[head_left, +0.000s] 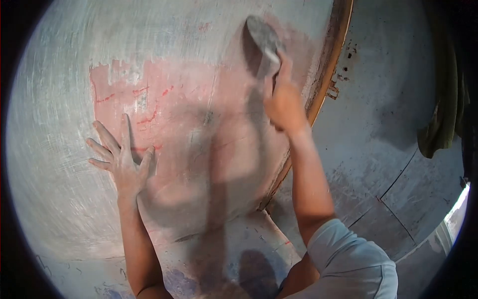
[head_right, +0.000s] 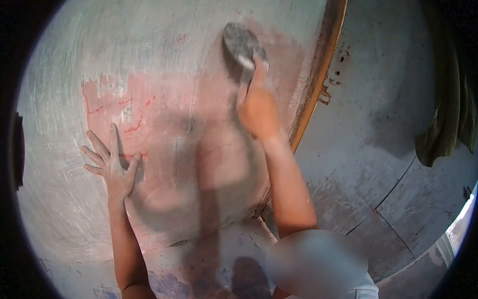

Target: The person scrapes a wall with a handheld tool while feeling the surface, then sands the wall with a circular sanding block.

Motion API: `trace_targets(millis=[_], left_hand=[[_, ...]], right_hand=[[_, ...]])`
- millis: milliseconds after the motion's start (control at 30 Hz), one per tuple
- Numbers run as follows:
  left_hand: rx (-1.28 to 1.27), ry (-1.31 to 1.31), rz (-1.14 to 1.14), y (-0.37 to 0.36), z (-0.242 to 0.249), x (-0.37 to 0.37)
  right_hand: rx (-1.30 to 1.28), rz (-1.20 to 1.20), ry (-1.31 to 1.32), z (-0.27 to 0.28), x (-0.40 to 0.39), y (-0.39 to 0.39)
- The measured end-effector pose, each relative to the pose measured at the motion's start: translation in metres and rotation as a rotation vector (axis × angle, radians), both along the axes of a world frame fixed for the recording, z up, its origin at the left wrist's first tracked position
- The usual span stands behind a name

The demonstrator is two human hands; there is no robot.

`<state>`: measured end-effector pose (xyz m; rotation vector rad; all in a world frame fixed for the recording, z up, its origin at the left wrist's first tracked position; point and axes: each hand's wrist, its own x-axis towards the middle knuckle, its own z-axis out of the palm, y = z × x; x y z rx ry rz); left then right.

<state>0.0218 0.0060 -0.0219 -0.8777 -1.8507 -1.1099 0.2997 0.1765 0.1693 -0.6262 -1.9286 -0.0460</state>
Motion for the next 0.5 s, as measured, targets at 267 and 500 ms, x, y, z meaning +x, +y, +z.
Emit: trace_targets(millis=[267, 500], left_hand=[[-0.002, 0.014, 0.025, 0.003, -0.003, -0.005], [-0.012, -0.005, -0.006, -0.001, 0.000, -0.002]], right_hand=[[0.156, -0.047, -0.037, -0.071, -0.010, -0.009], [0.052, 0.049, -0.011, -0.015, -0.018, 0.016]])
